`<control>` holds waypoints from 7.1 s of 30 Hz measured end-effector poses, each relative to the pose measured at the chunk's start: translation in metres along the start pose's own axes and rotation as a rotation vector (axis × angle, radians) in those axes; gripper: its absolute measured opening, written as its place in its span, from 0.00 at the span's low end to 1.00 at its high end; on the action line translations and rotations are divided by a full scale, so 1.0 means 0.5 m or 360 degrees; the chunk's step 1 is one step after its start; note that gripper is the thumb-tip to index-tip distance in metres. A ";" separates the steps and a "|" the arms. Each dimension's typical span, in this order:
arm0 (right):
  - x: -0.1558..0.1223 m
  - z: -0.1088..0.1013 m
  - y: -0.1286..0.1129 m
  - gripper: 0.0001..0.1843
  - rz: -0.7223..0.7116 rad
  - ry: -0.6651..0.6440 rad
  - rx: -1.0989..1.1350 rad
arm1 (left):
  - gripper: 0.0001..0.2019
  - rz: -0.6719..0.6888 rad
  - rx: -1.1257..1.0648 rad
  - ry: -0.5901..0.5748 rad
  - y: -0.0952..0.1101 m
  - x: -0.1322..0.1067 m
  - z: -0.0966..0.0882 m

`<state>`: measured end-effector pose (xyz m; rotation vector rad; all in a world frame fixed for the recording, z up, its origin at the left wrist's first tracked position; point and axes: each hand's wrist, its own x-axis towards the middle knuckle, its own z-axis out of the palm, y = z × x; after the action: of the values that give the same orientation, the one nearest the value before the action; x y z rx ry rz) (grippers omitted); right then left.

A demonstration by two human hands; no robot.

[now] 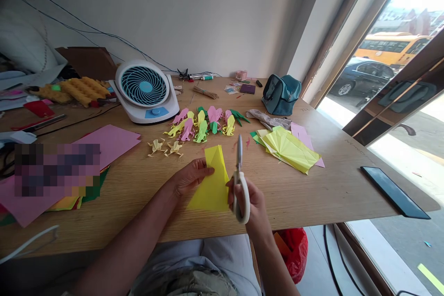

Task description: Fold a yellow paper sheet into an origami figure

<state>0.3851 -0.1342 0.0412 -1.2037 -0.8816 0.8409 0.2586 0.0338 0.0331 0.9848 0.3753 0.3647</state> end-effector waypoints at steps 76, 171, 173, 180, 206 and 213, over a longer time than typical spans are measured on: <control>0.272 0.033 0.062 0.27 0.0023 -0.0636 -0.0494 | 0.27 0.0383 -0.0003 0.0861 0.045 0.002 -0.062; 0.223 -0.015 0.091 0.10 -0.0689 -0.1092 -0.1400 | 0.07 0.0454 0.2289 0.0288 0.025 -0.063 -0.067; 0.222 -0.015 0.092 0.10 -0.0688 -0.1073 -0.1378 | 0.07 0.0434 0.2277 0.0322 0.025 -0.064 -0.069; 0.202 -0.040 0.081 0.07 -0.0562 -0.0999 -0.1407 | 0.08 0.0376 0.2167 0.0421 0.027 -0.071 -0.066; 0.192 -0.064 0.071 0.06 -0.0432 -0.0907 -0.1579 | 0.11 0.0005 0.2311 0.0608 0.042 -0.089 -0.067; 0.179 -0.070 0.067 0.05 -0.0328 -0.0934 -0.1584 | 0.09 -0.0046 0.2205 0.0630 0.046 -0.093 -0.065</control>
<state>0.4518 -0.0625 0.0139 -1.6804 -2.0169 0.5782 0.1998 0.0477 0.0431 2.2585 1.0653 0.2389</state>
